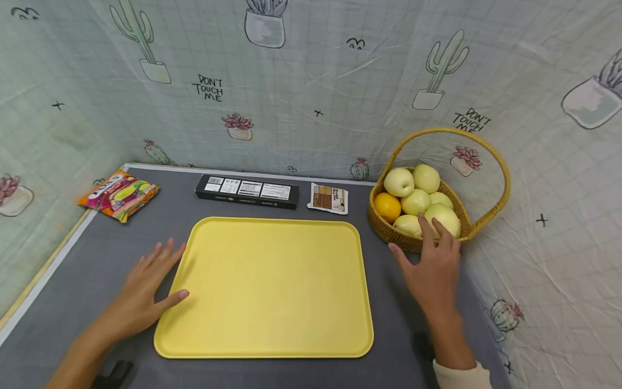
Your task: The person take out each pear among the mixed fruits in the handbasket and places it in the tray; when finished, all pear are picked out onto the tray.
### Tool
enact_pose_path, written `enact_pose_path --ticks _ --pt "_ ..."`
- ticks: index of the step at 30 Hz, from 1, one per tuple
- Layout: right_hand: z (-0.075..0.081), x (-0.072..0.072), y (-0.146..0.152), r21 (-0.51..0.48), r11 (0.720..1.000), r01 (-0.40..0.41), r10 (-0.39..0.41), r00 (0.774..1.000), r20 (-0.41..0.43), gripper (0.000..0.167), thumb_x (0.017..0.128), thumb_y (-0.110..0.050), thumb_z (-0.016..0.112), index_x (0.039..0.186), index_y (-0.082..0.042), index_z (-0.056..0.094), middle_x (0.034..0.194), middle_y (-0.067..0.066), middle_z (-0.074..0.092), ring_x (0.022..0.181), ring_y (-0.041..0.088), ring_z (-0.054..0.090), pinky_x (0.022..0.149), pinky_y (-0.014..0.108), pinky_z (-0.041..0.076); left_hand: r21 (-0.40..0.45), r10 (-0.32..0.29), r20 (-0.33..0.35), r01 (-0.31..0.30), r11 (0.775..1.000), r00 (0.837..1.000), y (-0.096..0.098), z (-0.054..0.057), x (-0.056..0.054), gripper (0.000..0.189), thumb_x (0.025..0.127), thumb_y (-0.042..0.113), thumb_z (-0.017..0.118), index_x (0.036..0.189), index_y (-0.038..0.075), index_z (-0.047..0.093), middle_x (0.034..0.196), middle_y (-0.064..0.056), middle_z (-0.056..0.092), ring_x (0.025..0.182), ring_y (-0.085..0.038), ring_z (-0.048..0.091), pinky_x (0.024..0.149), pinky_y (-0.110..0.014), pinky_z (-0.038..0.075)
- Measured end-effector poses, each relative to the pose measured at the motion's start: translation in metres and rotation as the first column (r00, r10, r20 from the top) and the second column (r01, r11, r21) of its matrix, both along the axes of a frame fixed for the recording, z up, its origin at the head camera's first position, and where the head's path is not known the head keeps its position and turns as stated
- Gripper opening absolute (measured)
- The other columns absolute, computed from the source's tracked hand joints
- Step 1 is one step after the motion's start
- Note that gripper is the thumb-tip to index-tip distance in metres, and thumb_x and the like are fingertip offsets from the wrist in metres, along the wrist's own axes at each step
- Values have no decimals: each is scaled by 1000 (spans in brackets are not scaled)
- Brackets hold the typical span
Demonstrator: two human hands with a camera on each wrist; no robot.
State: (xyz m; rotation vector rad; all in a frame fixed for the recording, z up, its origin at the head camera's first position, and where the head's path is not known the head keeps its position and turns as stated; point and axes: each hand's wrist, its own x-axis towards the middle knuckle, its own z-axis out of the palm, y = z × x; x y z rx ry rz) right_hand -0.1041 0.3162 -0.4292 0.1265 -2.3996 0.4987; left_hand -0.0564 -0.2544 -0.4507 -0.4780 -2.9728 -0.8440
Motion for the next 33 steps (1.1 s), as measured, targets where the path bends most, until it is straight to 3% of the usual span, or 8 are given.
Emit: enact_pose_path --ticks 10,16,22,23,25,28,29,33 --pt "15 -19 24 -90 987 134 -127 988 86 88 84 -21 92 160 -9 48 148 37 50 129 62 45 99 78 41 160 -79 148 55 986 986 -14 -13 8 97 91 10 82 171 20 28 175 -27 22 159 -59 16 121 -84 13" --pt "16 -30 38 -139 978 157 -135 979 155 86 87 -17 89 161 -8 46 146 38 49 131 62 42 105 75 37 156 -78 190 48 987 979 -15 -15 11 93 92 10 80 170 22 31 175 -23 26 159 -56 20 114 -84 27" --pt "19 -42 47 -129 972 197 -157 950 268 83 92 -20 84 162 -5 43 149 40 46 137 61 39 111 73 34 143 -55 170 31 989 984 -15 -19 14 87 94 11 79 168 16 35 174 -23 29 159 -53 24 113 -78 35" --pt "19 -43 48 -125 971 206 -163 942 294 82 93 -21 83 162 -4 42 150 40 44 138 61 38 112 73 34 137 -50 159 29 990 986 -15 -19 14 85 94 13 79 168 15 35 174 -22 31 159 -52 25 121 -69 35" --pt "21 -46 50 -108 968 225 -175 921 348 81 96 -23 80 163 -4 40 151 40 43 139 62 36 112 73 34 121 -40 151 21 992 988 -15 -20 15 83 96 17 78 168 15 36 173 -20 32 160 -49 27 123 -59 36" --pt "22 -50 52 -82 969 234 -182 897 404 81 98 -26 78 164 -3 38 149 43 42 136 64 36 110 73 34 104 -24 144 9 995 989 -15 -21 16 81 98 21 76 167 15 36 173 -18 34 159 -47 30 129 -29 32" --pt "22 -51 52 -75 970 233 -182 893 413 81 98 -27 77 164 -2 37 148 44 42 134 64 37 109 73 34 103 -21 142 6 995 990 -15 -21 16 81 98 22 76 167 15 36 173 -18 35 159 -47 32 127 -15 27" --pt "22 -54 53 -72 971 230 -181 894 410 81 96 -26 79 162 -1 40 142 45 45 129 64 39 103 72 36 115 -19 149 2 993 989 -13 -22 16 82 97 18 77 168 13 36 172 -18 36 157 -50 33 114 8 8"
